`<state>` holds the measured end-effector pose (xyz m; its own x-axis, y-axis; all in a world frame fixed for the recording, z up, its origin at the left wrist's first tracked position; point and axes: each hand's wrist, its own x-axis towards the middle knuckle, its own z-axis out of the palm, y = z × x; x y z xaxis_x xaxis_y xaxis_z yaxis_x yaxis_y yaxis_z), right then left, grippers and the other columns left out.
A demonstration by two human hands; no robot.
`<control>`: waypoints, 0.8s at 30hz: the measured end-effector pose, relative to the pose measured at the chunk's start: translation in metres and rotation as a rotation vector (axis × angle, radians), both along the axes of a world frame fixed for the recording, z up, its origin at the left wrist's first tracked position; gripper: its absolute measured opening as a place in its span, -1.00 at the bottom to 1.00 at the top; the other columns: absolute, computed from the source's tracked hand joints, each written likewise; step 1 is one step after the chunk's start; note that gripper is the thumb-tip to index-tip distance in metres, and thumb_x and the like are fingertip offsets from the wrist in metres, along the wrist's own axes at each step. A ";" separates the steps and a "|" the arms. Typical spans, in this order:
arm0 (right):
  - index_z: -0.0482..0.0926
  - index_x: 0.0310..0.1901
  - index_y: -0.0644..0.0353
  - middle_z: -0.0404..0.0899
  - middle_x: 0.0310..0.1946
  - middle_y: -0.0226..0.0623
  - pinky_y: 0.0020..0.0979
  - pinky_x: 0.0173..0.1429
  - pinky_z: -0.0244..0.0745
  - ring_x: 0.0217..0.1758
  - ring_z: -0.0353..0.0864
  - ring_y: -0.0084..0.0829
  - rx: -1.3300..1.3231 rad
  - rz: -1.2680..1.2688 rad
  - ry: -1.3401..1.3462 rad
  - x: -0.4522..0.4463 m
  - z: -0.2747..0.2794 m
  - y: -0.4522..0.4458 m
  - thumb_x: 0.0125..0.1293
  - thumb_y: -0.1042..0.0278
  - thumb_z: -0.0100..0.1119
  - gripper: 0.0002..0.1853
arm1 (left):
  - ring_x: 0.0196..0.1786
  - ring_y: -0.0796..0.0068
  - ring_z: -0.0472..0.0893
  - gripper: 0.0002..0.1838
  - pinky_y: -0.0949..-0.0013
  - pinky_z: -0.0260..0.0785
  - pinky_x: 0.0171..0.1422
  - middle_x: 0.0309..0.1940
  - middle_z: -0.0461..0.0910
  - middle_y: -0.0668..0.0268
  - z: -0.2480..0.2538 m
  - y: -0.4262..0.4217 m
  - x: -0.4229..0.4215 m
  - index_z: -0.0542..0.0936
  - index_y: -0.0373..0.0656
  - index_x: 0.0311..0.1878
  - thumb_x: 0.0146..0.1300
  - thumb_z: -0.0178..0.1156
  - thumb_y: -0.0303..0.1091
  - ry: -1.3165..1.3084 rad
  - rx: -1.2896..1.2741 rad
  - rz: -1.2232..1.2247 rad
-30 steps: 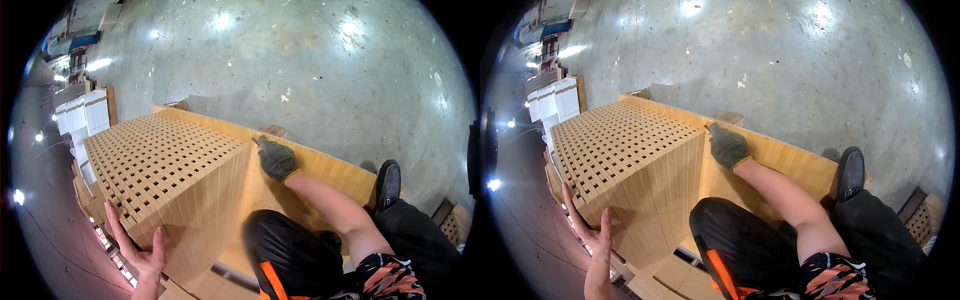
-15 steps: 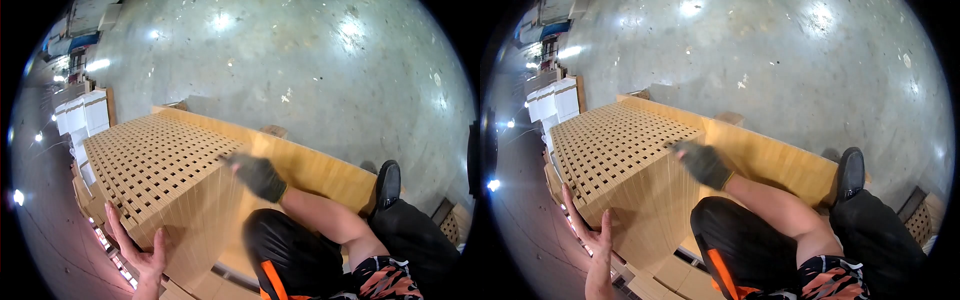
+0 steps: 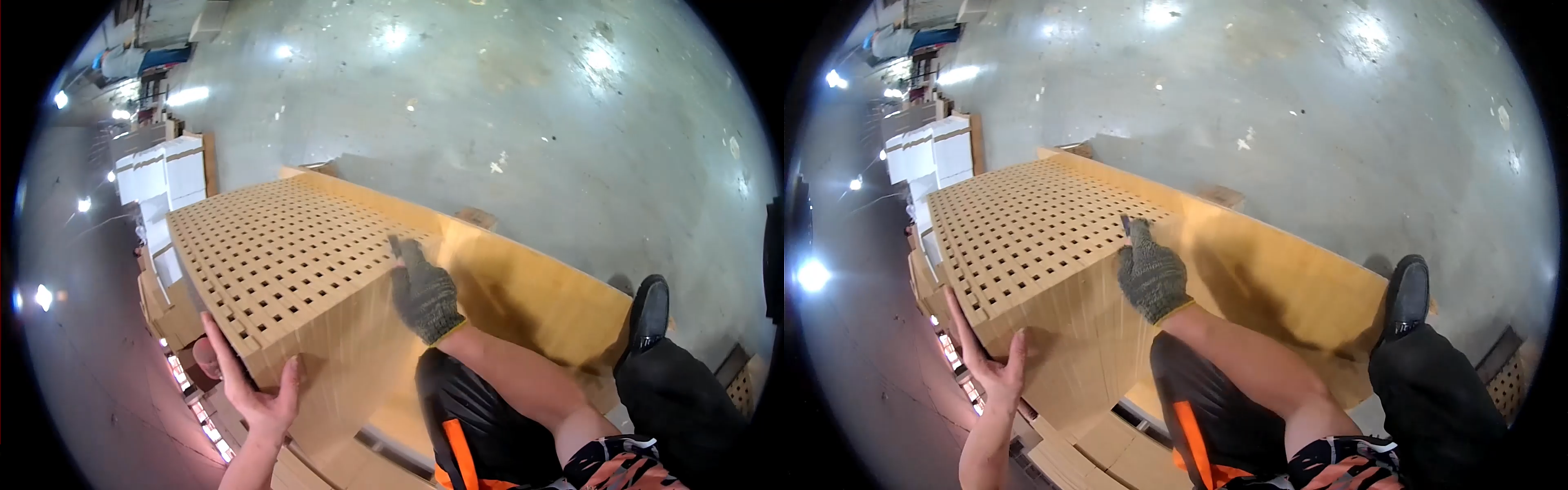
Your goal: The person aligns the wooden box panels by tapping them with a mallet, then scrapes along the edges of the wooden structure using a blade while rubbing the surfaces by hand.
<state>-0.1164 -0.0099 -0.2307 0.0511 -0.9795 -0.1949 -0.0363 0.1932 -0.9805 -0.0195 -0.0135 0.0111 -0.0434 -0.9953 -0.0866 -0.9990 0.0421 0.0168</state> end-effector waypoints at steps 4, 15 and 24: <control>0.38 0.26 0.54 0.64 -0.21 0.15 -0.14 -0.66 0.33 -0.69 0.54 -0.26 -0.490 0.068 -0.036 0.005 0.085 0.011 0.32 0.31 0.01 -0.45 | 0.54 0.12 0.22 0.02 0.21 0.03 0.57 0.53 0.12 -0.14 0.002 0.002 0.010 -0.09 -0.47 0.57 0.08 0.20 -0.40 0.180 0.006 -0.023; 0.48 0.06 0.50 0.56 -0.56 -0.06 -0.32 -0.58 0.43 -0.67 0.52 -0.31 -0.733 0.145 -0.021 -0.005 0.177 0.003 0.30 0.46 0.00 -0.64 | 0.60 0.05 0.13 -0.38 0.15 -0.16 0.65 0.54 0.11 -0.15 0.002 0.016 0.030 0.26 -0.52 0.44 0.48 -0.20 -0.22 0.346 -0.103 0.046; 0.31 0.34 0.44 0.59 -0.51 0.09 -0.20 -0.65 0.35 -0.67 0.53 -0.28 -0.352 0.027 -0.336 0.002 0.149 0.010 0.34 0.37 0.03 -0.43 | 0.62 0.10 0.06 -0.26 0.16 -0.12 0.64 0.55 0.12 -0.09 -0.002 0.005 0.017 0.08 -0.48 0.53 0.35 -0.01 -0.32 0.489 -0.086 -0.026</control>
